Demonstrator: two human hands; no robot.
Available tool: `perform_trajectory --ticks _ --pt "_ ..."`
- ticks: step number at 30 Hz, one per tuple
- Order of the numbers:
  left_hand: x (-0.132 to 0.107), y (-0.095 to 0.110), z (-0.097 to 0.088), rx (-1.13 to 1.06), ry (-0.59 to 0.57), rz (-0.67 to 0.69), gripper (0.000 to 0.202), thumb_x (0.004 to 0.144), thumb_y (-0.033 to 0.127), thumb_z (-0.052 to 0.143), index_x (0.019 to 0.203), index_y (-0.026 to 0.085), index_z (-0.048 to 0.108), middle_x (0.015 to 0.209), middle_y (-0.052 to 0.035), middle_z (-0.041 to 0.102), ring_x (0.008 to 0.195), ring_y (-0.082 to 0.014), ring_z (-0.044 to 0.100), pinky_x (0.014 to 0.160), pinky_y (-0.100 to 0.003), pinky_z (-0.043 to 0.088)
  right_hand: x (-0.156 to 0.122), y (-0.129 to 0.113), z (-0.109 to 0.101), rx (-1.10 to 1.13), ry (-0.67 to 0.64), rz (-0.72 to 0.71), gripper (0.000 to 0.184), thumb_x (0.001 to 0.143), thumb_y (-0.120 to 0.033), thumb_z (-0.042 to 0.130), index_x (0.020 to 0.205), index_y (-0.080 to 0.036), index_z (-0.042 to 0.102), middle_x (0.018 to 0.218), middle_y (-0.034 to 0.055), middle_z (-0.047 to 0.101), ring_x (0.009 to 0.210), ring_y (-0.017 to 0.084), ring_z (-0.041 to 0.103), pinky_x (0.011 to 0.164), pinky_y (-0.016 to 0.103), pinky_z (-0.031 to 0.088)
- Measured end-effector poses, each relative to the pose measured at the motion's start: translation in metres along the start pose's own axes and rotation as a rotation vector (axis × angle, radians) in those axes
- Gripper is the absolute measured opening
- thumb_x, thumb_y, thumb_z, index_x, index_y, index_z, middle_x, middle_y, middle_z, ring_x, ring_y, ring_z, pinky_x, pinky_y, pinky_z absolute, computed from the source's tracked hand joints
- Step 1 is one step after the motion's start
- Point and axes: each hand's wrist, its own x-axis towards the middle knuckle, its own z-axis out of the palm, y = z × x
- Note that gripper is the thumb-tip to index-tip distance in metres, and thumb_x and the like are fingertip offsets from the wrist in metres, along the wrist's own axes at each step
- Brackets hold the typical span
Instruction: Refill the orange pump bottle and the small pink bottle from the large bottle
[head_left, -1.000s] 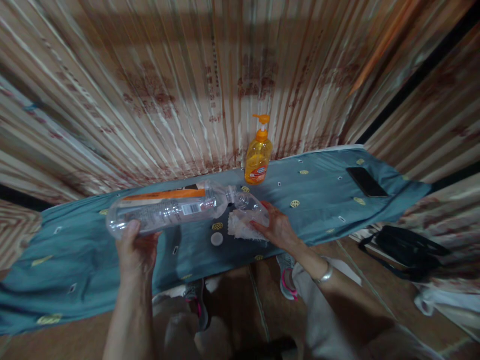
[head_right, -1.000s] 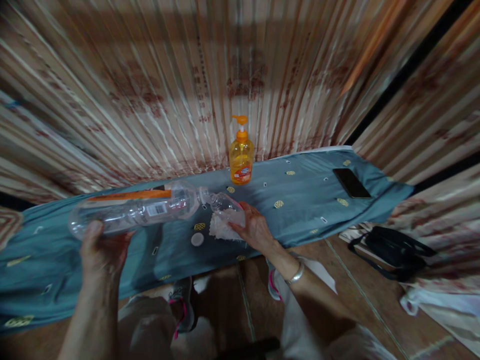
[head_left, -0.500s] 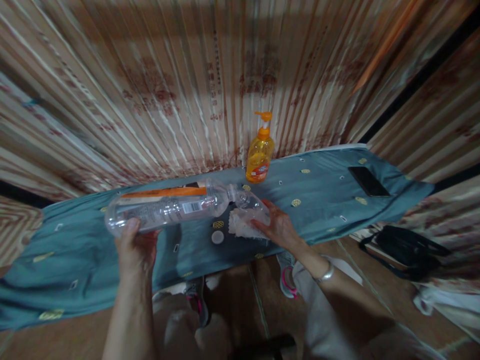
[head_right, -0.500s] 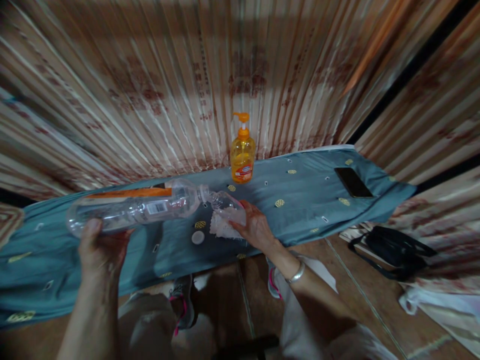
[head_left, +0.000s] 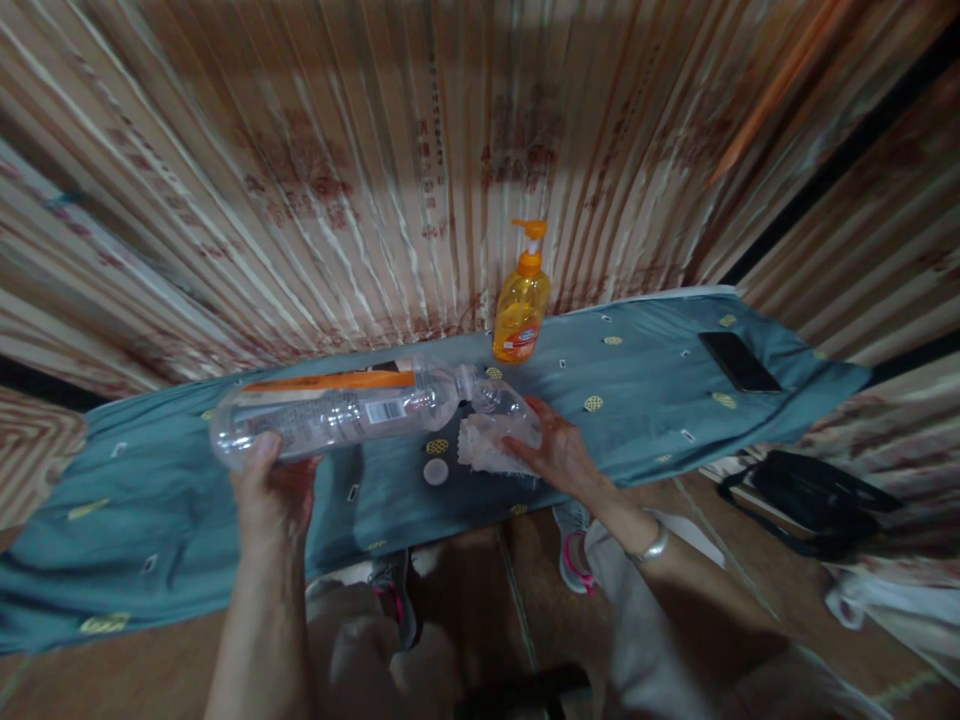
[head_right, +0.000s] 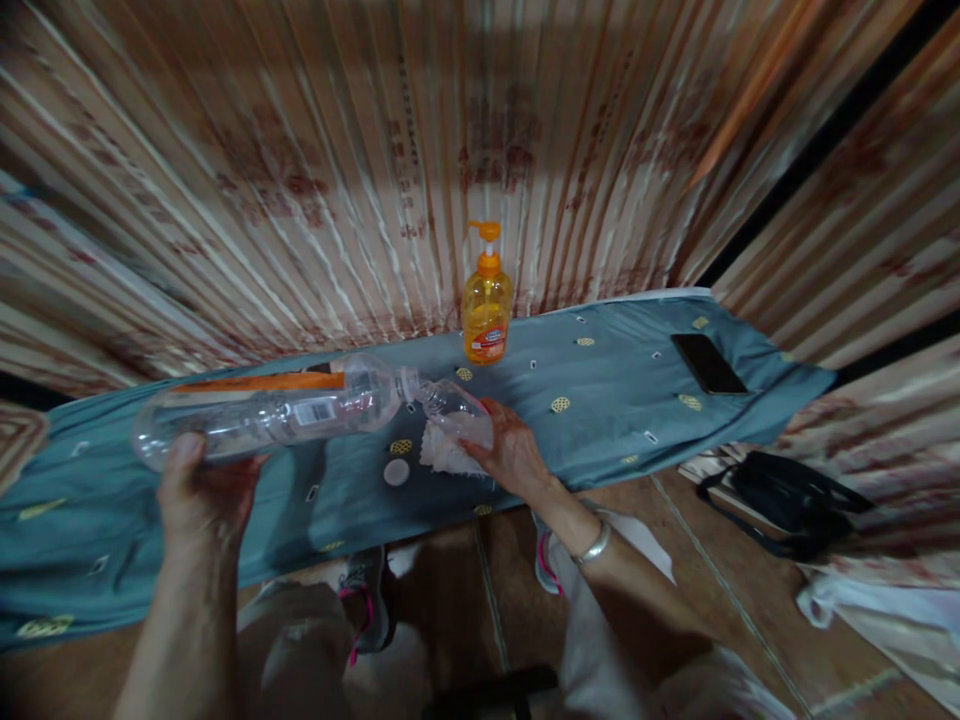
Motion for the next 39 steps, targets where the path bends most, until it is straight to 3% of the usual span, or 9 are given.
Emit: perform_trajectory --ticks 9,14,22,34,39 --pt "0.0034 -0.0011 -0.0001 -0.051 0.044 -0.016 0.056 0.039 0.040 0.096 0.089 0.023 0.076 0.096 -0.0018 0.081 0.084 -0.0201 0.073 0.075 -0.031 0.067 -0.0013 0.0034 0.0025 -0.012 0.031 -0.044 0.063 0.093 -0.050 0.076 0.141 -0.013 0.062 0.128 0.0236 0.078 0.117 0.037 0.078 0.098 0.053 0.066" --pt "0.0032 -0.0004 0.0002 -0.063 0.030 -0.019 0.051 0.038 0.040 0.097 0.080 0.022 0.075 0.091 -0.0009 0.080 0.076 -0.0162 0.068 0.073 -0.028 0.067 -0.0015 0.0032 0.0017 -0.003 0.034 -0.053 0.065 0.094 -0.055 0.074 0.140 -0.011 0.062 0.126 0.0245 0.078 0.116 0.037 0.078 0.096 0.051 0.066" --pt "0.0015 0.0012 0.0032 -0.065 0.043 -0.046 0.050 0.035 0.039 0.097 0.076 0.023 0.075 0.092 0.0006 0.081 0.073 -0.0137 0.066 0.059 -0.019 0.061 -0.0022 0.0058 0.0036 -0.004 0.040 -0.044 0.063 0.093 -0.051 0.076 0.145 -0.019 0.061 0.128 0.0219 0.077 0.117 0.038 0.077 0.097 0.058 0.067" --pt "0.0029 0.0000 0.0003 -0.028 0.051 -0.053 0.056 0.034 0.045 0.097 0.081 0.022 0.076 0.102 -0.0045 0.081 0.097 -0.0240 0.072 0.069 -0.027 0.065 0.0003 -0.0015 -0.0029 -0.026 -0.015 -0.005 0.065 0.093 -0.050 0.075 0.141 -0.008 0.061 0.130 0.0268 0.076 0.119 0.038 0.077 0.100 0.053 0.065" --pt "0.0025 -0.0001 0.0003 -0.038 0.025 -0.030 0.063 0.036 0.045 0.098 0.090 0.023 0.077 0.104 -0.0043 0.080 0.097 -0.0233 0.072 0.072 -0.028 0.065 0.0000 -0.0015 -0.0025 -0.028 -0.011 -0.003 0.065 0.091 -0.047 0.079 0.142 -0.010 0.062 0.130 0.0263 0.076 0.120 0.038 0.076 0.102 0.053 0.065"
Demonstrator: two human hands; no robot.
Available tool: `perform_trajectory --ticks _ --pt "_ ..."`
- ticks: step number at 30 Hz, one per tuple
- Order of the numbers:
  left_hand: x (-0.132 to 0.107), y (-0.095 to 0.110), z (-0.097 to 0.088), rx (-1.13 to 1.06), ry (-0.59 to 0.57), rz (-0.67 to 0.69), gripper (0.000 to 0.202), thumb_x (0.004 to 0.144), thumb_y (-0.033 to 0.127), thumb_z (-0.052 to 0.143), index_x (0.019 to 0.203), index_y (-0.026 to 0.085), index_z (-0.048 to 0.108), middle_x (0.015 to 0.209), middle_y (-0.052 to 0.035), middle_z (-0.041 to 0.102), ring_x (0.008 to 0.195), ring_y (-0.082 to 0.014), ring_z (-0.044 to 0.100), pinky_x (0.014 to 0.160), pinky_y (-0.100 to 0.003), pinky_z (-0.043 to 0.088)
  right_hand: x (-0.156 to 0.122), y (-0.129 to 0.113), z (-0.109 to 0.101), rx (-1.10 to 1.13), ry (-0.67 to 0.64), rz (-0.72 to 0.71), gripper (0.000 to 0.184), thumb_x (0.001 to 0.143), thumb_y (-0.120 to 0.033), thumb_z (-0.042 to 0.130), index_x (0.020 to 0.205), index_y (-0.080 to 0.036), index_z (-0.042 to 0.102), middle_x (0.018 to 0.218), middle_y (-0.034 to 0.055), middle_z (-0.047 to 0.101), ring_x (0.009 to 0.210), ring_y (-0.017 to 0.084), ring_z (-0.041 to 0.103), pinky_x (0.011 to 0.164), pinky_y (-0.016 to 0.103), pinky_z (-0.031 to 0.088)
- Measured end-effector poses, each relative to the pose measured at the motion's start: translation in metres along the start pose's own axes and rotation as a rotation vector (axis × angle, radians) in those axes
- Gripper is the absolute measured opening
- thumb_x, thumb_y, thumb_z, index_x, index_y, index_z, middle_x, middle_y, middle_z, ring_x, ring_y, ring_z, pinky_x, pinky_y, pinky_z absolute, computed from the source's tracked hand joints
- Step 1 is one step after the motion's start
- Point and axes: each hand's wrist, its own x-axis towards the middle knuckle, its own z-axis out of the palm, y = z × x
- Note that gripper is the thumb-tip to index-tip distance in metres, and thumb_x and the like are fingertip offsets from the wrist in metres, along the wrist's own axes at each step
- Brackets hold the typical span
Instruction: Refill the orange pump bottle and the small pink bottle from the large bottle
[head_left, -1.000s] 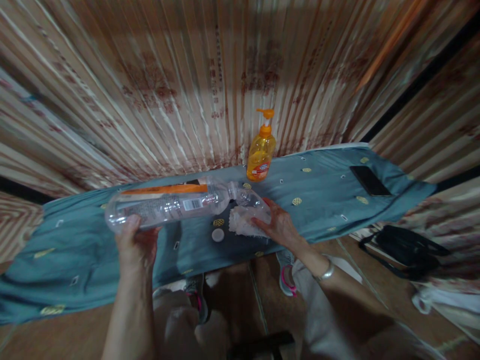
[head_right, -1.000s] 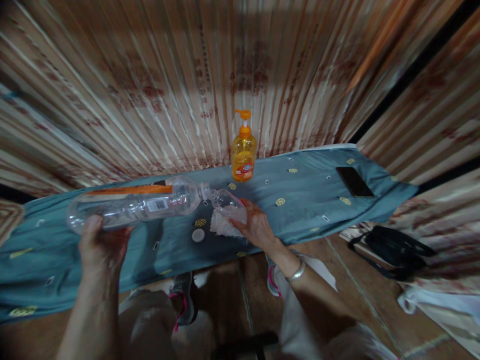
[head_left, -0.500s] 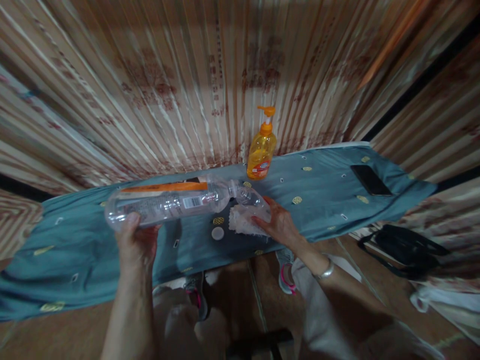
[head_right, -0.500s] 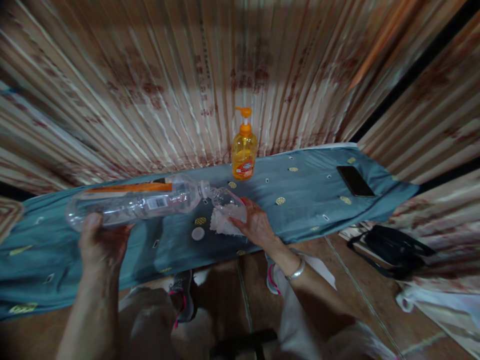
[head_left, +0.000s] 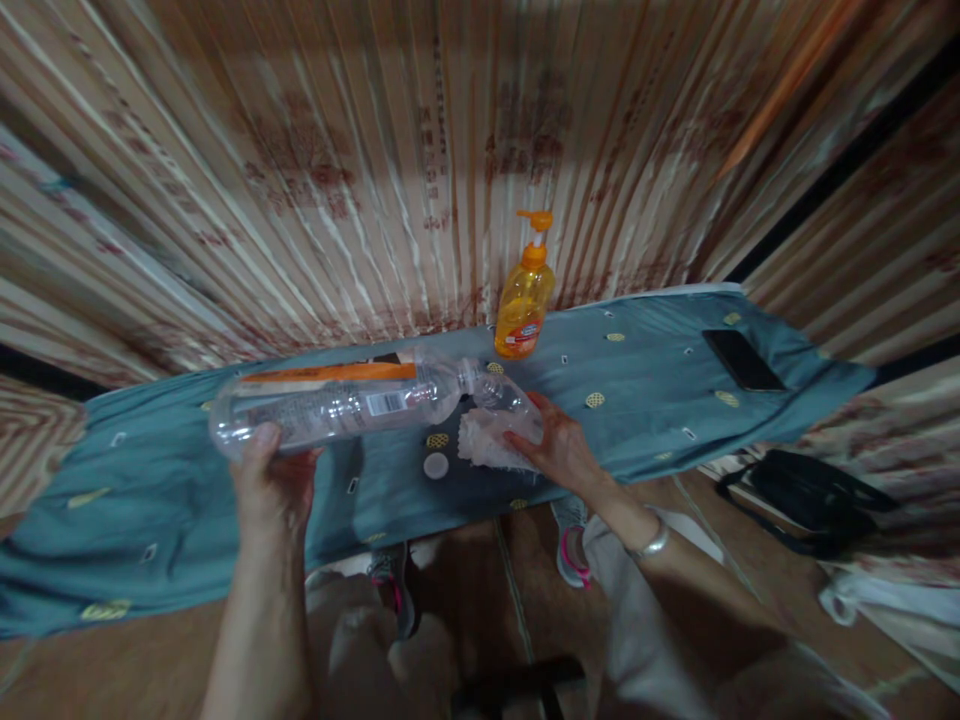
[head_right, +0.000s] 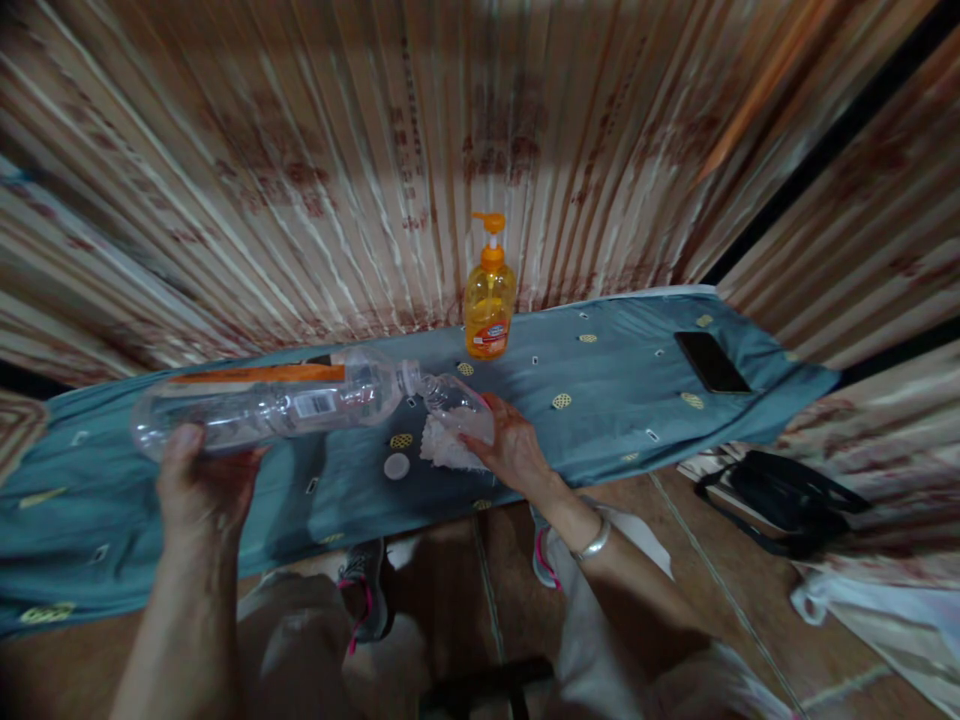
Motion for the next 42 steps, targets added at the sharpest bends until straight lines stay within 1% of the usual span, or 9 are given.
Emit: perform_trajectory --ticks 2,6,14,17,21,25,29,35,42 --pt "0.0002 0.0001 -0.0005 0.000 -0.002 0.002 0.064 0.036 0.045 0.098 0.093 0.024 0.077 0.104 -0.0038 0.079 0.092 -0.0216 0.071 0.072 -0.027 0.065 -0.0001 -0.0002 -0.0002 -0.009 -0.002 0.002 0.065 0.091 -0.046 0.079 0.142 -0.011 0.062 0.131 0.0259 0.076 0.120 0.037 0.076 0.102 0.052 0.065" --pt "0.0015 -0.0003 -0.0019 0.021 -0.024 0.013 0.069 0.038 0.047 0.098 0.099 0.024 0.076 0.105 -0.0040 0.078 0.090 -0.0221 0.071 0.075 -0.032 0.066 0.0004 -0.0017 -0.0017 -0.013 -0.024 0.027 0.067 0.092 -0.050 0.078 0.143 -0.010 0.062 0.131 0.0255 0.076 0.120 0.038 0.076 0.102 0.051 0.064" --pt "-0.0009 -0.0010 -0.0001 0.030 -0.045 0.037 0.069 0.043 0.049 0.096 0.104 0.025 0.075 0.111 -0.0063 0.078 0.106 -0.0315 0.072 0.087 -0.043 0.066 0.0001 0.0003 0.0002 0.004 0.007 0.008 0.066 0.092 -0.054 0.076 0.142 -0.013 0.063 0.129 0.0244 0.077 0.118 0.038 0.077 0.099 0.056 0.065" --pt "-0.0018 0.0000 0.0009 0.038 -0.043 0.037 0.070 0.043 0.048 0.096 0.106 0.026 0.075 0.112 -0.0063 0.077 0.107 -0.0316 0.072 0.088 -0.044 0.065 -0.0001 0.0012 0.0009 -0.006 0.009 0.009 0.066 0.093 -0.054 0.075 0.143 -0.014 0.062 0.129 0.0243 0.077 0.117 0.039 0.077 0.098 0.058 0.066" --pt "-0.0015 0.0008 0.0009 0.043 -0.048 0.041 0.075 0.042 0.050 0.097 0.109 0.027 0.074 0.112 -0.0059 0.077 0.110 -0.0327 0.071 0.089 -0.044 0.065 -0.0001 0.0007 0.0006 0.002 0.005 0.011 0.066 0.091 -0.052 0.077 0.142 -0.013 0.062 0.128 0.0251 0.077 0.116 0.039 0.077 0.098 0.055 0.066" --pt "-0.0009 0.0010 0.0006 0.039 -0.065 0.039 0.076 0.041 0.050 0.097 0.110 0.027 0.074 0.113 -0.0060 0.077 0.112 -0.0335 0.071 0.091 -0.045 0.065 -0.0001 0.0003 -0.0001 0.024 0.011 -0.013 0.064 0.093 -0.050 0.076 0.143 -0.012 0.062 0.128 0.0248 0.077 0.118 0.039 0.076 0.101 0.058 0.065" --pt "-0.0013 0.0006 0.0012 0.026 -0.088 0.043 0.075 0.043 0.050 0.097 0.111 0.028 0.074 0.117 -0.0063 0.077 0.115 -0.0345 0.071 0.093 -0.046 0.064 0.0003 0.0007 -0.0007 0.024 0.007 -0.019 0.065 0.093 -0.052 0.075 0.142 -0.012 0.062 0.128 0.0257 0.077 0.117 0.039 0.077 0.100 0.058 0.066" --pt "-0.0015 -0.0005 -0.0001 0.025 -0.041 0.023 0.072 0.041 0.048 0.097 0.107 0.028 0.076 0.116 -0.0053 0.078 0.115 -0.0338 0.071 0.094 -0.047 0.064 0.0006 -0.0003 -0.0015 0.028 0.006 -0.013 0.065 0.094 -0.056 0.073 0.142 -0.013 0.062 0.126 0.0246 0.078 0.115 0.039 0.078 0.100 0.057 0.066" --pt "-0.0002 0.0003 -0.0013 0.029 -0.106 0.042 0.073 0.044 0.049 0.097 0.110 0.027 0.074 0.113 -0.0061 0.078 0.114 -0.0341 0.071 0.093 -0.045 0.064 -0.0002 0.0011 0.0005 0.017 0.022 -0.021 0.067 0.095 -0.058 0.071 0.142 -0.012 0.062 0.126 0.0251 0.077 0.117 0.039 0.077 0.099 0.059 0.065"
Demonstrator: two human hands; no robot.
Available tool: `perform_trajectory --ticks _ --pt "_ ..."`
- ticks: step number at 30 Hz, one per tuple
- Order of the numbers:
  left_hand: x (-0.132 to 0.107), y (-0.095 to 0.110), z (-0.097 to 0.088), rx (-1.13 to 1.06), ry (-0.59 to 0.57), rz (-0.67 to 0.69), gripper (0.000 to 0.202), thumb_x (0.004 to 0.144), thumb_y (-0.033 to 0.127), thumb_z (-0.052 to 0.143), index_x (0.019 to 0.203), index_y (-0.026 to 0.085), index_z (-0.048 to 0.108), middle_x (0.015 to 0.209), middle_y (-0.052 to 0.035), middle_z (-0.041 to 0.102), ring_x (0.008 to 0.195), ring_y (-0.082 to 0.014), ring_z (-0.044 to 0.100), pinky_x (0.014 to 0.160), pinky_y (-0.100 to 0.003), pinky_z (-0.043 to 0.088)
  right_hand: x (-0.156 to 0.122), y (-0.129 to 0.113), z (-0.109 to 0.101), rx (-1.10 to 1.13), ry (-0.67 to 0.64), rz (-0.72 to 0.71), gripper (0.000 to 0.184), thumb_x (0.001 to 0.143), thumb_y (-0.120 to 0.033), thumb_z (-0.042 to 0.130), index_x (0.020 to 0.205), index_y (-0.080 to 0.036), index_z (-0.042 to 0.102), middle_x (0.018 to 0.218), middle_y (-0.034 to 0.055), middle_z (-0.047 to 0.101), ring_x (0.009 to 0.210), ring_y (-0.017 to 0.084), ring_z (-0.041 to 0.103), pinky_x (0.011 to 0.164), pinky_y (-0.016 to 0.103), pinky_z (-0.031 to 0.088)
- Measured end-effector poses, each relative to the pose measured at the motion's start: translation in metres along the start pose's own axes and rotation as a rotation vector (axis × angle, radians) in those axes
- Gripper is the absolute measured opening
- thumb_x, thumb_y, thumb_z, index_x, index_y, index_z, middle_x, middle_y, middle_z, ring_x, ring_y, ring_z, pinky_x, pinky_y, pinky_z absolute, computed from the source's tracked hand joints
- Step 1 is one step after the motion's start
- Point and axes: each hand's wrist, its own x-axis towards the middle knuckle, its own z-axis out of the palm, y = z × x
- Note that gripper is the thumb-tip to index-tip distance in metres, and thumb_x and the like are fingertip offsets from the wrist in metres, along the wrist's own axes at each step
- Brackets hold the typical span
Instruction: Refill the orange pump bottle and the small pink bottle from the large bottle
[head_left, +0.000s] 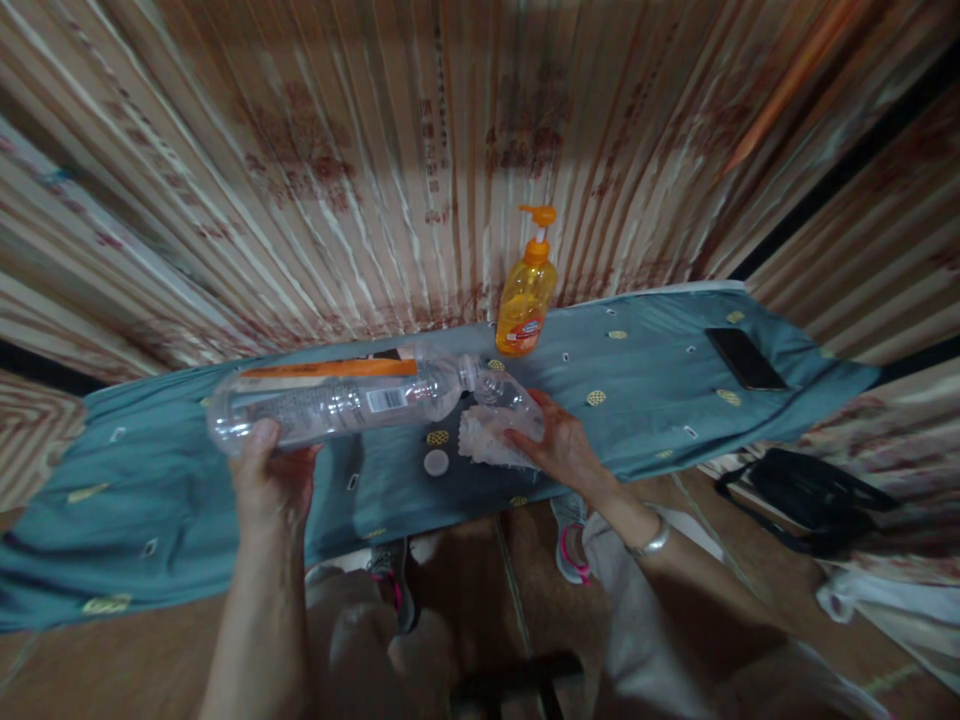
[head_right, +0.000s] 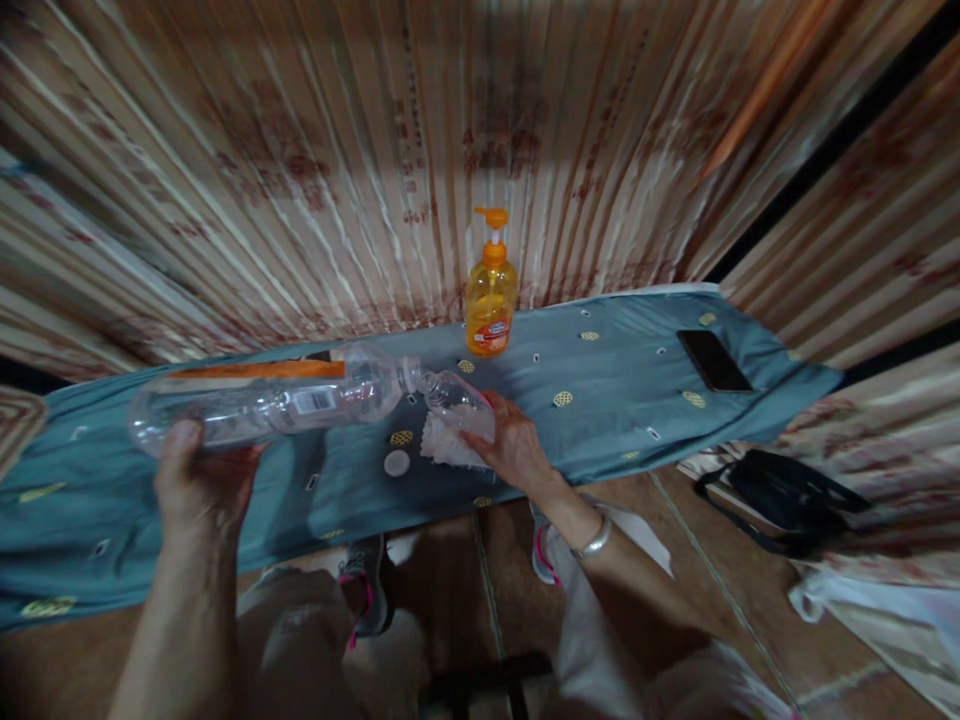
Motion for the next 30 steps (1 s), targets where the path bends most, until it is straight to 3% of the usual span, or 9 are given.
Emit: perform_trajectory --ticks 8,17,22,30 --pt "-0.0009 0.0002 0.0021 -0.005 0.027 0.001 0.076 0.042 0.050 0.098 0.112 0.029 0.075 0.115 -0.0055 0.078 0.112 -0.0332 0.072 0.090 -0.044 0.065 0.0000 0.0000 -0.0014 0.001 -0.019 0.020 0.067 0.093 -0.058 0.074 0.142 -0.013 0.062 0.127 0.0247 0.077 0.118 0.039 0.076 0.100 0.056 0.065" --pt "-0.0006 -0.0001 -0.0001 0.003 0.000 0.007 0.073 0.045 0.051 0.097 0.110 0.027 0.074 0.112 -0.0064 0.077 0.114 -0.0345 0.071 0.093 -0.047 0.064 0.0004 -0.0024 -0.0023 0.018 -0.024 0.024 0.062 0.091 -0.044 0.079 0.144 -0.018 0.062 0.130 0.0229 0.077 0.119 0.039 0.076 0.102 0.058 0.064" --pt "0.0002 0.0003 -0.0007 0.007 0.007 -0.003 0.074 0.044 0.049 0.097 0.111 0.028 0.073 0.112 -0.0058 0.077 0.112 -0.0334 0.072 0.091 -0.045 0.065 0.0000 -0.0018 -0.0005 0.009 -0.002 0.012 0.064 0.093 -0.050 0.075 0.141 -0.009 0.063 0.128 0.0257 0.077 0.119 0.038 0.077 0.101 0.053 0.065" --pt "-0.0005 -0.0005 0.0019 -0.008 0.039 -0.007 0.072 0.043 0.049 0.097 0.108 0.027 0.074 0.116 -0.0068 0.077 0.111 -0.0336 0.072 0.089 -0.045 0.066 -0.0001 -0.0006 -0.0008 0.002 -0.019 0.026 0.067 0.094 -0.059 0.071 0.142 -0.012 0.062 0.130 0.0251 0.077 0.119 0.038 0.076 0.103 0.054 0.064"
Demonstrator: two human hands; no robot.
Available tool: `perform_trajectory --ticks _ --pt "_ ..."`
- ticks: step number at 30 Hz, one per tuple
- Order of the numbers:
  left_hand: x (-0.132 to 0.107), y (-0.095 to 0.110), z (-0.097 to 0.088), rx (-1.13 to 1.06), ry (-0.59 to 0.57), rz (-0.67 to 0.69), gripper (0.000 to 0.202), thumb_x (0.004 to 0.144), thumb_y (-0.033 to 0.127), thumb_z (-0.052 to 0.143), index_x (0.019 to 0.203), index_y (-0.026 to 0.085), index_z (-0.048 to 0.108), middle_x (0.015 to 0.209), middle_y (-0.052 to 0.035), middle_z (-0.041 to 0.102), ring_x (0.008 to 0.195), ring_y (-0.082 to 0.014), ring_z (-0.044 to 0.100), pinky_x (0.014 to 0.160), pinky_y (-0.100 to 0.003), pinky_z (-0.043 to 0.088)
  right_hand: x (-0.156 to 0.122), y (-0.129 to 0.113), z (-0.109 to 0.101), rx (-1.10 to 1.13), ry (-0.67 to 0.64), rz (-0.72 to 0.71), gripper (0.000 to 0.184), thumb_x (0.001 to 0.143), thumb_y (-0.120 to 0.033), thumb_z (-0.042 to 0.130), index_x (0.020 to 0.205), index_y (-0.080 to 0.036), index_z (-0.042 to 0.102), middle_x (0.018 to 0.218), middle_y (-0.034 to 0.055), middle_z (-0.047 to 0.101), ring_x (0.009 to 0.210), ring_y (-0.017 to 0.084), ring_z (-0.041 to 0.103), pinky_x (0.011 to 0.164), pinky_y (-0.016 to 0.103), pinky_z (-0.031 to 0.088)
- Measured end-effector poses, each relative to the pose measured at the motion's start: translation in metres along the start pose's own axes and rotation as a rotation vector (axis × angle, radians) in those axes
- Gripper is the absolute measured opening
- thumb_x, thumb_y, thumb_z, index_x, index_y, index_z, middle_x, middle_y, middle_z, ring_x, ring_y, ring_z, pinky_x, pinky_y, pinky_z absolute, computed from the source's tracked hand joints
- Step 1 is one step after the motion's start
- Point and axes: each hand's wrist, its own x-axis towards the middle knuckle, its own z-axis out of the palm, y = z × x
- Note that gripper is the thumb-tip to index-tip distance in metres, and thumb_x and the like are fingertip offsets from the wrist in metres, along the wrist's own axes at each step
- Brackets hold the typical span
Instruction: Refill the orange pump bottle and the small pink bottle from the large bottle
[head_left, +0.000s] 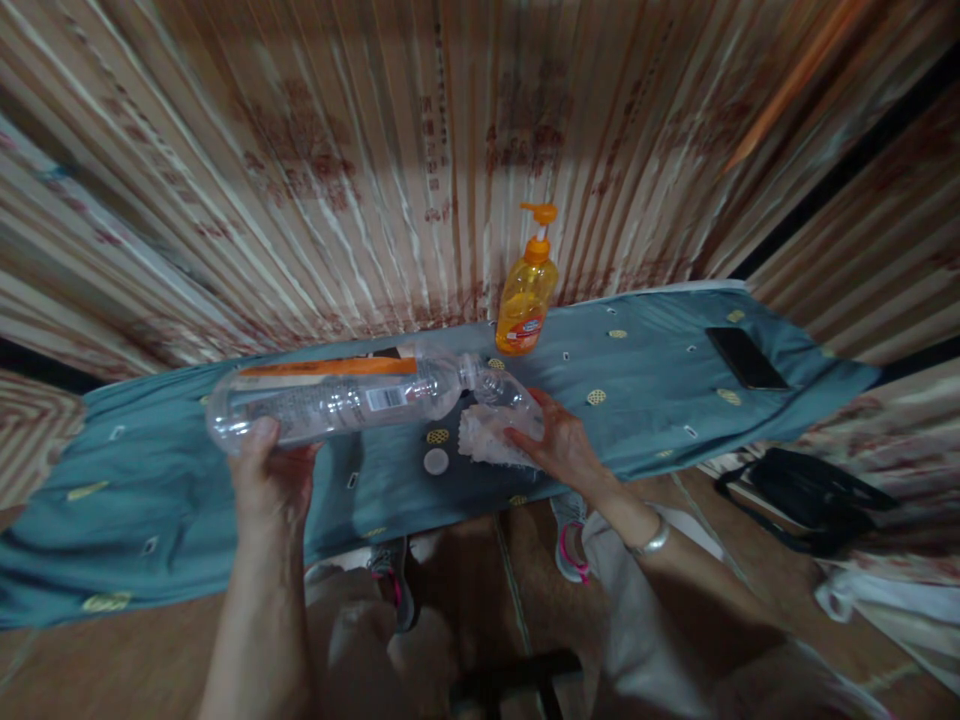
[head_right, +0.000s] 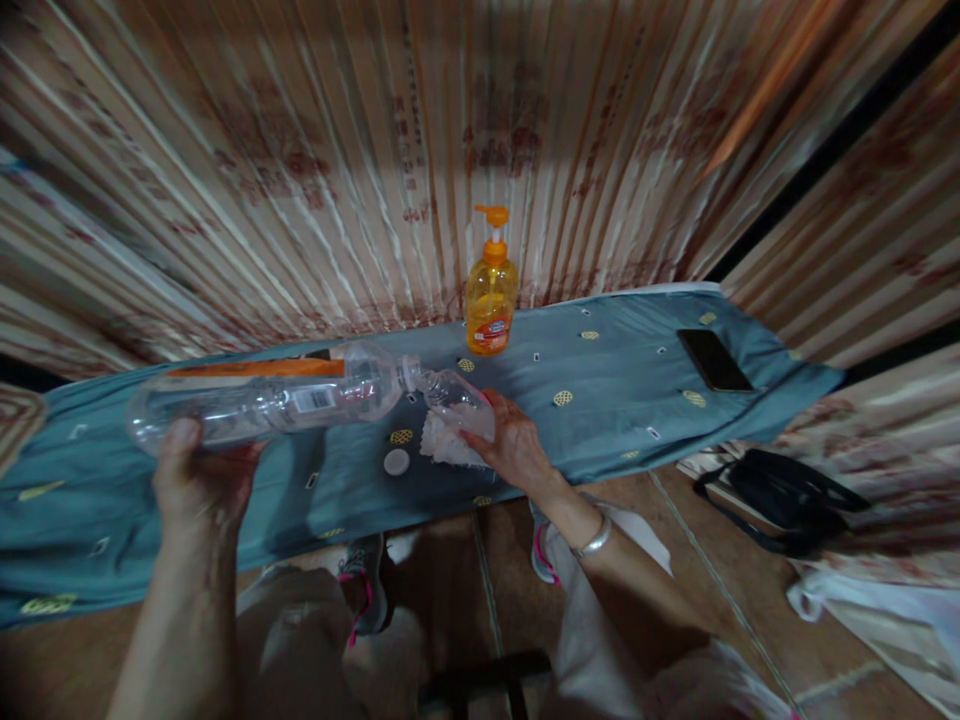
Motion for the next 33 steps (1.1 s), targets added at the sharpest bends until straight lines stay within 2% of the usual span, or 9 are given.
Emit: perform_trajectory --ticks 5,8,13,21,25,30,33 --pt "0.0009 0.0005 -0.0002 0.008 -0.016 0.010 0.076 0.041 0.050 0.098 0.108 0.025 0.072 0.114 -0.0079 0.076 0.118 -0.0364 0.069 0.090 -0.046 0.066 0.0002 -0.0012 -0.0017 -0.008 -0.006 -0.005 0.068 0.094 -0.058 0.073 0.141 -0.011 0.063 0.128 0.0260 0.076 0.119 0.039 0.076 0.102 0.053 0.065" --pt "0.0014 0.0004 -0.0015 0.005 0.004 -0.009 0.076 0.038 0.050 0.098 0.105 0.026 0.073 0.115 -0.0067 0.076 0.119 -0.0353 0.069 0.091 -0.045 0.066 -0.0003 -0.0007 -0.0012 -0.020 0.005 -0.011 0.066 0.093 -0.054 0.076 0.142 -0.012 0.063 0.129 0.0256 0.076 0.119 0.038 0.076 0.102 0.053 0.065" --pt "0.0015 0.0006 -0.0029 -0.001 0.007 -0.032 0.071 0.036 0.050 0.099 0.098 0.024 0.075 0.112 -0.0061 0.078 0.119 -0.0334 0.068 0.094 -0.043 0.065 -0.0003 0.0002 -0.0002 -0.018 -0.004 -0.009 0.066 0.094 -0.058 0.072 0.141 -0.012 0.063 0.130 0.0249 0.077 0.120 0.038 0.076 0.102 0.053 0.065" --pt "0.0002 0.0007 0.0002 -0.043 0.069 -0.047 0.059 0.034 0.045 0.099 0.084 0.023 0.075 0.099 -0.0019 0.079 0.090 -0.0206 0.069 0.087 -0.036 0.066 0.0002 -0.0019 -0.0012 0.006 0.002 -0.002 0.065 0.092 -0.052 0.076 0.144 -0.015 0.063 0.128 0.0237 0.077 0.118 0.040 0.077 0.101 0.059 0.065" --pt "0.0006 -0.0001 -0.0001 -0.037 0.092 -0.042 0.055 0.036 0.044 0.097 0.081 0.022 0.075 0.100 -0.0035 0.080 0.097 -0.0239 0.071 0.086 -0.036 0.066 0.0000 -0.0026 -0.0024 0.014 -0.010 0.007 0.064 0.092 -0.047 0.077 0.146 -0.016 0.061 0.130 0.0241 0.076 0.121 0.040 0.075 0.103 0.060 0.064" --pt "-0.0004 0.0001 0.0020 -0.048 0.076 -0.036 0.054 0.037 0.043 0.096 0.083 0.024 0.076 0.104 -0.0031 0.081 0.106 -0.0278 0.072 0.089 -0.040 0.066 0.0004 -0.0022 -0.0025 0.009 -0.014 0.008 0.065 0.092 -0.050 0.077 0.145 -0.016 0.062 0.130 0.0233 0.077 0.120 0.039 0.076 0.103 0.058 0.065" --pt "-0.0017 0.0009 0.0034 -0.043 0.067 -0.032 0.054 0.037 0.043 0.097 0.084 0.025 0.076 0.103 -0.0028 0.081 0.107 -0.0277 0.072 0.090 -0.039 0.066 0.0008 -0.0024 -0.0028 0.012 -0.008 0.002 0.067 0.092 -0.053 0.077 0.145 -0.014 0.062 0.128 0.0244 0.077 0.120 0.040 0.076 0.102 0.059 0.065"
